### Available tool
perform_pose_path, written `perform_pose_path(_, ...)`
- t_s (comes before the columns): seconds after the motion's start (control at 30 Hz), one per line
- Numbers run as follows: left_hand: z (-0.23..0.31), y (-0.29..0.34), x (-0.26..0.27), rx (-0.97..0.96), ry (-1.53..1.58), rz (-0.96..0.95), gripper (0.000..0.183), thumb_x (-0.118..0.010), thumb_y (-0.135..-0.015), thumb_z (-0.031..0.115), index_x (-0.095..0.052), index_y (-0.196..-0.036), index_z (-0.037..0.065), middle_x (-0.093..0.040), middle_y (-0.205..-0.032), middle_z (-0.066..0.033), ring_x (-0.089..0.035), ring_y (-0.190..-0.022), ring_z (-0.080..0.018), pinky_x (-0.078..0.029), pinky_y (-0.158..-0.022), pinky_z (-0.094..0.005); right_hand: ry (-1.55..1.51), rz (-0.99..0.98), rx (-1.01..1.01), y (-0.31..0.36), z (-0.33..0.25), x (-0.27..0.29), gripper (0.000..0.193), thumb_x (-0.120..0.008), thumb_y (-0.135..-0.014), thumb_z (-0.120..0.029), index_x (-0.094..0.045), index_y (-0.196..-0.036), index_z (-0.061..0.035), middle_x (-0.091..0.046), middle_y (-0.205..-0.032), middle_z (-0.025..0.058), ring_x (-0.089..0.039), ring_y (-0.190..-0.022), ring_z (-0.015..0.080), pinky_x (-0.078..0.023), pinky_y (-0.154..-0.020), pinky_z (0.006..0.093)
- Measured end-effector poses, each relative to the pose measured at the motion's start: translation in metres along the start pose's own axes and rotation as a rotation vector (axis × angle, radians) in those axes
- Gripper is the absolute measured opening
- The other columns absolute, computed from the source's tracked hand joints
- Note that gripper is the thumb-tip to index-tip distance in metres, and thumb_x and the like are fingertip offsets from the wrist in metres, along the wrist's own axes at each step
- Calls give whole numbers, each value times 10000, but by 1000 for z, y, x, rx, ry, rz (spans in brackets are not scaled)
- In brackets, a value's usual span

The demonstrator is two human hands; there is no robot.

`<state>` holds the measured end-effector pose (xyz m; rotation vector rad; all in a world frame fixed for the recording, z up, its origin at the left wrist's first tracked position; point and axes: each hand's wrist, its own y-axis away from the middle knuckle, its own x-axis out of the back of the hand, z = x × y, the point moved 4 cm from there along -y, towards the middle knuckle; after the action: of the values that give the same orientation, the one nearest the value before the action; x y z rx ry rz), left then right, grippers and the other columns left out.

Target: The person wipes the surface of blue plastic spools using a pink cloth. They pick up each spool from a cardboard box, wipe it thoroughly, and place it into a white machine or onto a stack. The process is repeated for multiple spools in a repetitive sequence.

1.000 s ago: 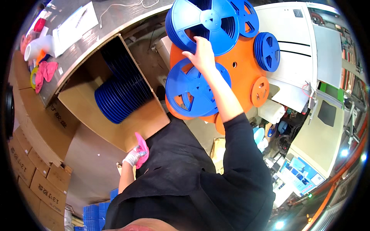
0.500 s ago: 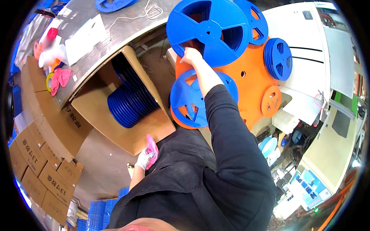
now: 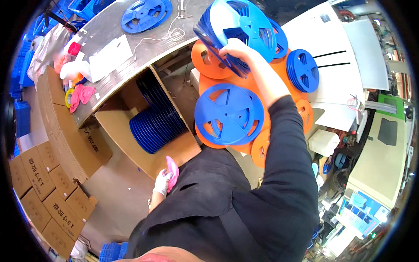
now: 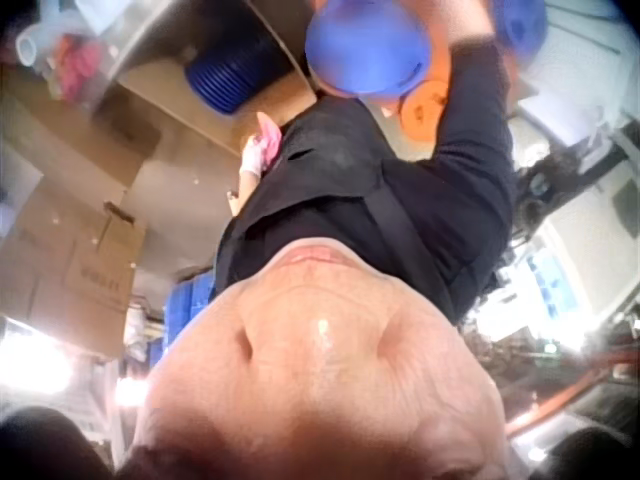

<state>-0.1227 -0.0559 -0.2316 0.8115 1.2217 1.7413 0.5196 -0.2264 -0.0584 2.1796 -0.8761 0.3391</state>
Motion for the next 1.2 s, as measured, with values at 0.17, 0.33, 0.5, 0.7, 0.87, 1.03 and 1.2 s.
perform_pose_path(0.17, 34, -13, 35, -385, -46, 128, 495, -665, -831, 170, -523, -1270, -9, -608, -1148, -135, -598, -1010, -224, -493, -882, -326, -836, 75, 187, 178, -57, -16, 418, -660, -739, -196, -573, -1091, 12, -600, -861, 83, -580, -736, 194, -493, -711, 337)
perform_pose_path(0.33, 155, 70, 62, -413, 740, -179, 371, -615, -904, 289, -584, -1169, 32, -626, -1060, -86, -607, -972, -184, -486, -901, -321, -1527, -156, 505, 292, -59, -99, 399, -684, -709, -269, -475, -963, -43, -381, -691, -14, -380, -610, 124, -382, -602, 298)
perform_pose_path(0.5, 211, 93, 111, -635, 1120, -154, 367, -600, -921, 293, -582, -1193, 47, -610, -1156, -119, -588, -1068, -221, -457, -980, -378, -1786, -279, 565, 351, -64, -193, 340, -686, -725, -222, -491, -948, -56, -383, -653, -19, -374, -579, 119, -392, -602, 296)
perform_pose_path(0.7, 264, 179, 83, -951, 918, -464, 535, -631, -885, 405, -530, -1296, 77, -554, -1271, -113, -536, -1164, -259, -428, -1021, -395, -1775, -246, 517, 385, -65, -228, 368, -703, -717, -240, -483, -957, -69, -390, -651, -17, -391, -575, 126, -392, -607, 307)
perform_pose_path(0.87, 268, 263, -21, -1778, -534, 47, 465, -677, -756, 87, -579, -1210, 80, -608, -1150, -157, -580, -966, -303, -466, -906, -396, -1693, -328, 556, 398, -76, -235, 382, -719, -710, -259, -473, -942, -81, -388, -634, -21, -389, -557, 131, -381, -600, 307)
perform_pose_path(1.03, 261, 257, -48, -1775, -518, -130, 492, -652, -688, -14, -618, -1173, 55, -642, -1117, -144, -595, -957, -322, -465, -922, -376, -1628, -266, 512, 415, -72, -232, 400, -733, -692, -281, -451, -914, -105, -374, -616, -21, -376, -546, 133, -355, -583, 307)
perform_pose_path(1.2, 264, 147, -36, -1289, -377, -160, 398, -604, -759, -65, -636, -1139, 52, -667, -1033, -133, -630, -906, -292, -492, -859, -345, -1614, -188, 523, 423, -67, -229, 405, -751, -718, -282, -434, -904, -109, -371, -624, -35, -374, -550, 119, -347, -580, 294)
